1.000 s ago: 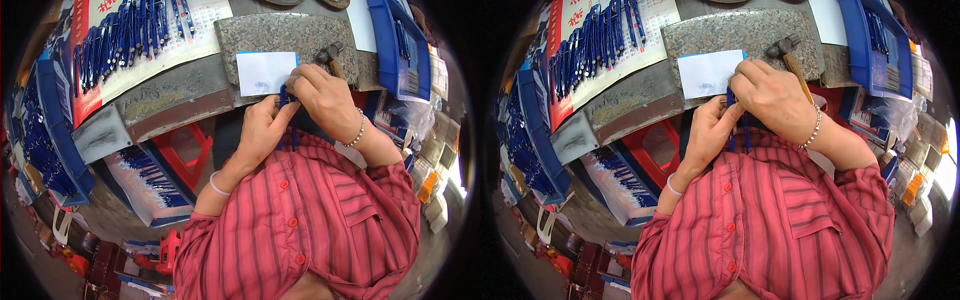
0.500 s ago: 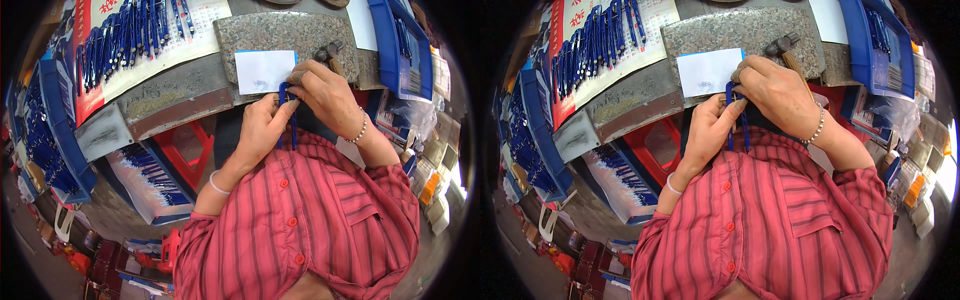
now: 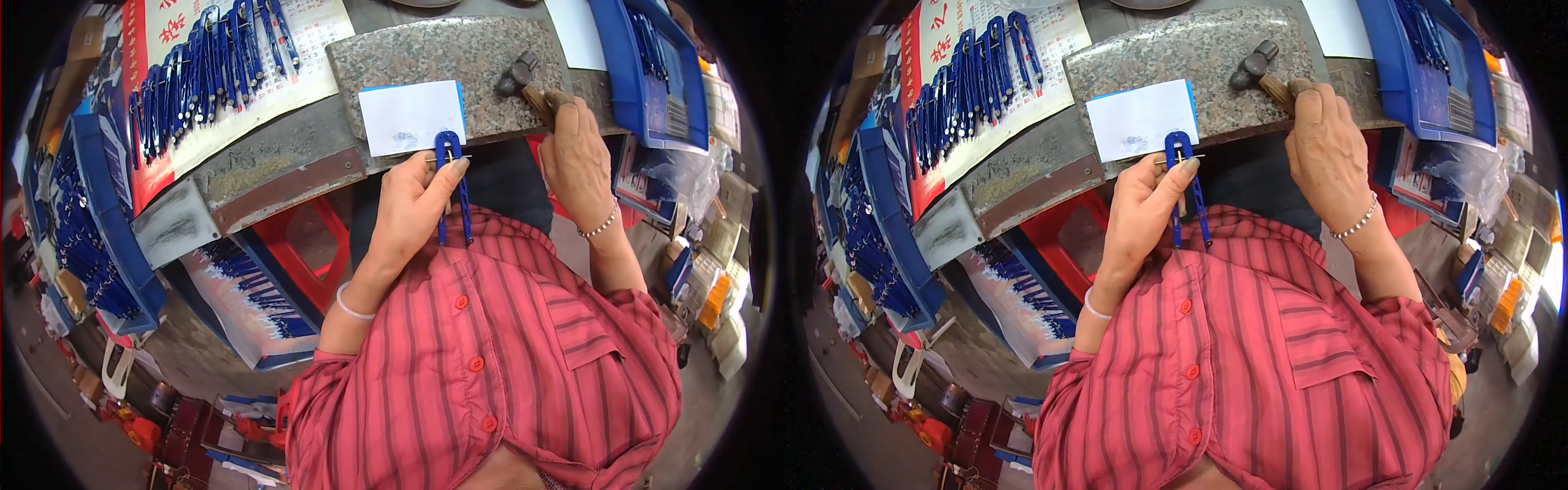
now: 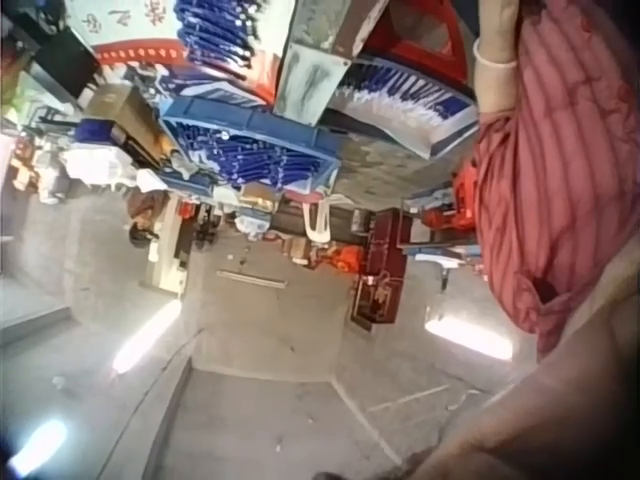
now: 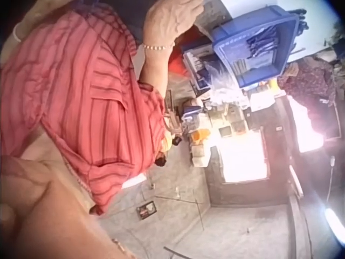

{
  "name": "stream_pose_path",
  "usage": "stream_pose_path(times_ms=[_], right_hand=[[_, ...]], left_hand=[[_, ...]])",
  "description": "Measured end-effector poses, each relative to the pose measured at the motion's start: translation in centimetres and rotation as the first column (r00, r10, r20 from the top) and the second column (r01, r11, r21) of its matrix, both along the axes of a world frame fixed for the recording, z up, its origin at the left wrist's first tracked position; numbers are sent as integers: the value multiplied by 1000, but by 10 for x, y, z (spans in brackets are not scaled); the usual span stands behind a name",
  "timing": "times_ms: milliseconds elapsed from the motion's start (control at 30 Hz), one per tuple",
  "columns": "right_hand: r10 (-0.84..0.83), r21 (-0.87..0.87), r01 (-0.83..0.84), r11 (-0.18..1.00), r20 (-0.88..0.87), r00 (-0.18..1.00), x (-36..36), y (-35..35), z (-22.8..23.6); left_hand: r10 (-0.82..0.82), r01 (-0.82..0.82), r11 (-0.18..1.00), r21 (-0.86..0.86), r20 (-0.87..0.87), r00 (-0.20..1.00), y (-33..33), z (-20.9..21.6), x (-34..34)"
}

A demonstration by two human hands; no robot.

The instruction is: Assembling small blue plastic thread snips by inserting metal rivets and hammering them into place on a workstation block.

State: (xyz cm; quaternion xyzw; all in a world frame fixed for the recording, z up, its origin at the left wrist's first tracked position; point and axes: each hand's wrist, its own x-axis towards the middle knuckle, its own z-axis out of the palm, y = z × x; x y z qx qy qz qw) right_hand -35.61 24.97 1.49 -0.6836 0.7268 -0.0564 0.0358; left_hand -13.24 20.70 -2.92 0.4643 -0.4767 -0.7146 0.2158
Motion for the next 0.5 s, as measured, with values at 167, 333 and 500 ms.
stream_pose_path(times_ms=[167, 333, 500], right_hand=[[-15, -55, 35, 998, 337, 941, 5, 10, 6], [13, 105, -97, 990, 608, 794, 28, 27, 26], [244, -39, -283, 958, 628, 739, 40, 10, 59]], left_hand=[[-50, 49, 998, 36, 21, 999, 0, -4, 3], [-70, 68, 996, 58, 17, 997, -1, 0, 2], [-41, 41, 999, 6, -15, 999, -1, -2, 2]])
